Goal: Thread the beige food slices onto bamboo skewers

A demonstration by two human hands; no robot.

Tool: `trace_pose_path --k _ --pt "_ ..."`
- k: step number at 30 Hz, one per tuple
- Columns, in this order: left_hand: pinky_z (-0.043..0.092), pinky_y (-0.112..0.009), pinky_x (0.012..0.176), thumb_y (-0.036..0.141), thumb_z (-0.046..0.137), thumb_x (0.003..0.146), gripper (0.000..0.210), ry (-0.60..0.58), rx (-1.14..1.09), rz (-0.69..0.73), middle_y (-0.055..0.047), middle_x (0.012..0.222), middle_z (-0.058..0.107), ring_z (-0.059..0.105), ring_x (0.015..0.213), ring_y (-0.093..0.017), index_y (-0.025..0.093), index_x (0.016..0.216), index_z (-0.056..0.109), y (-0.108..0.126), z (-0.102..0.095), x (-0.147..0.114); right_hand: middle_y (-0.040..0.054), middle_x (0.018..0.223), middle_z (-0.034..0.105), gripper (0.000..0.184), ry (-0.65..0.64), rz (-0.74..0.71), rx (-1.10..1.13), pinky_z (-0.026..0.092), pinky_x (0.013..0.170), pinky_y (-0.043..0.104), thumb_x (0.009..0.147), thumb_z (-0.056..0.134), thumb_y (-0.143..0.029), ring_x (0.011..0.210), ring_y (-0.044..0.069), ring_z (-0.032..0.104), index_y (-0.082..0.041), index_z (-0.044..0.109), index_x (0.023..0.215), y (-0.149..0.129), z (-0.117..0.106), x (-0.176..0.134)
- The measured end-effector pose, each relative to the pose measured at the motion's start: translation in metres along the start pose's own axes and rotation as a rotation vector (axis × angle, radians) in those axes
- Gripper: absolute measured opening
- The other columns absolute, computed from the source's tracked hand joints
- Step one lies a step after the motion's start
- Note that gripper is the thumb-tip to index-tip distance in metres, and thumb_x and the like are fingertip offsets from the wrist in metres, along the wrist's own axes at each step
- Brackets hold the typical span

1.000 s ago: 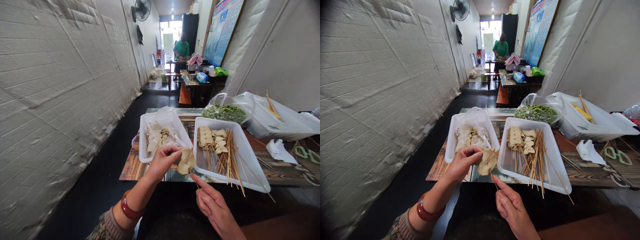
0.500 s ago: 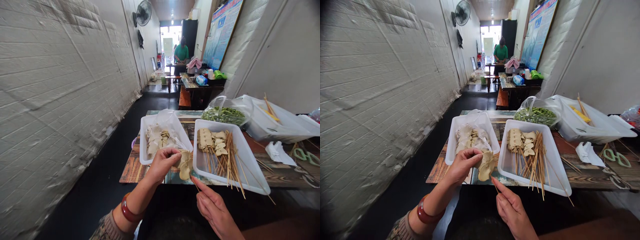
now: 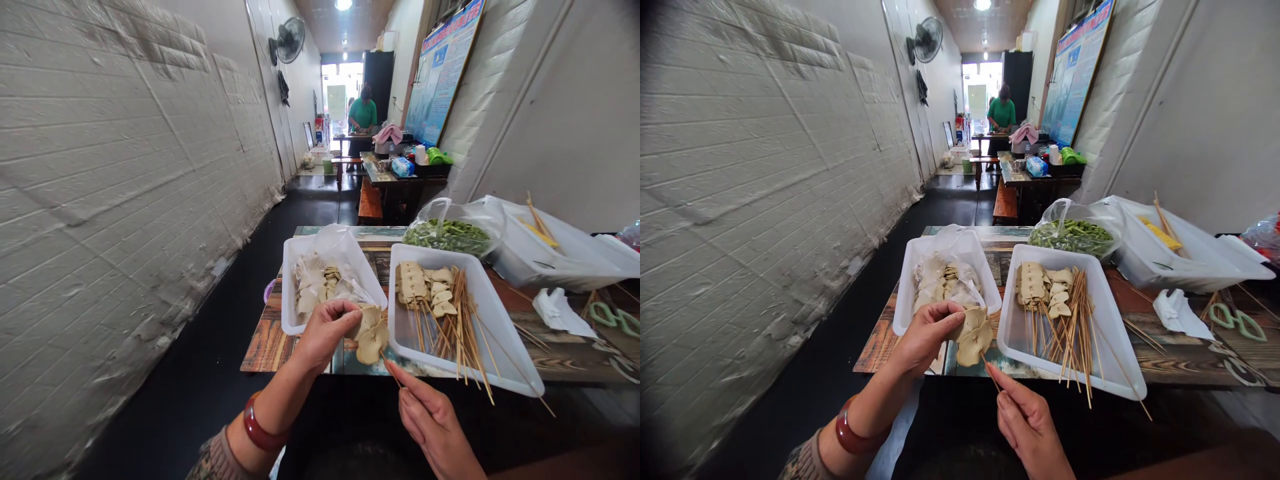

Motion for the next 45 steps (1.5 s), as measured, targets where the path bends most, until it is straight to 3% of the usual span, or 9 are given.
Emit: trace_pose_path --k 20,28,32,45 --pt "0.020 -0.022 0.050 0.043 0.082 0.058 0.035 -0.001 -0.058 -0.060 0.005 0.051 0.047 0.031 0.049 -0.005 0.013 0.059 0.064 0.0039 0.0057 -0.0003 -0.0077 0.052 0.029 0.044 -0.010 -0.004 0.010 0.020 0.043 0.023 0.091 0.060 -0.044 0.046 0.009 0.023 -0.027 0.063 0.131 0.0035 -0.0022 0.0005" --pt "0.025 -0.021 0.052 0.046 0.083 0.057 0.038 -0.028 -0.057 -0.074 0.003 0.055 0.053 0.038 0.051 -0.006 0.013 0.063 0.065 0.0005 0.0066 0.0014 -0.0079 0.052 0.030 0.043 -0.017 -0.001 0.018 0.019 0.042 0.023 0.091 0.060 -0.044 0.046 0.008 0.023 -0.028 0.063 0.131 0.0031 -0.0025 0.0019" --pt "0.024 -0.022 0.050 0.048 0.084 0.057 0.039 -0.041 -0.045 -0.049 0.005 0.052 0.048 0.032 0.049 -0.005 0.013 0.062 0.065 0.0017 0.0078 0.0004 -0.0080 0.052 0.029 0.042 -0.014 -0.001 0.031 0.018 0.042 0.022 0.091 0.060 -0.045 0.045 0.007 0.023 -0.029 0.063 0.131 0.0023 -0.0014 0.0029" --pt "0.029 -0.022 0.053 0.049 0.080 0.063 0.039 -0.068 0.000 -0.049 0.003 0.057 0.054 0.040 0.051 -0.007 0.013 0.067 0.065 -0.0058 0.0070 0.0016 -0.0089 0.051 0.032 0.042 0.020 0.000 0.036 0.016 0.042 0.022 0.091 0.061 -0.045 0.044 0.007 0.022 -0.022 0.066 0.126 0.0021 0.0041 0.0040"
Point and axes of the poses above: each hand's wrist, its own x-axis towards the middle knuckle, its own z-axis out of the palm, y = z × x, the point moved 2 cm from there along x, towards the middle knuckle
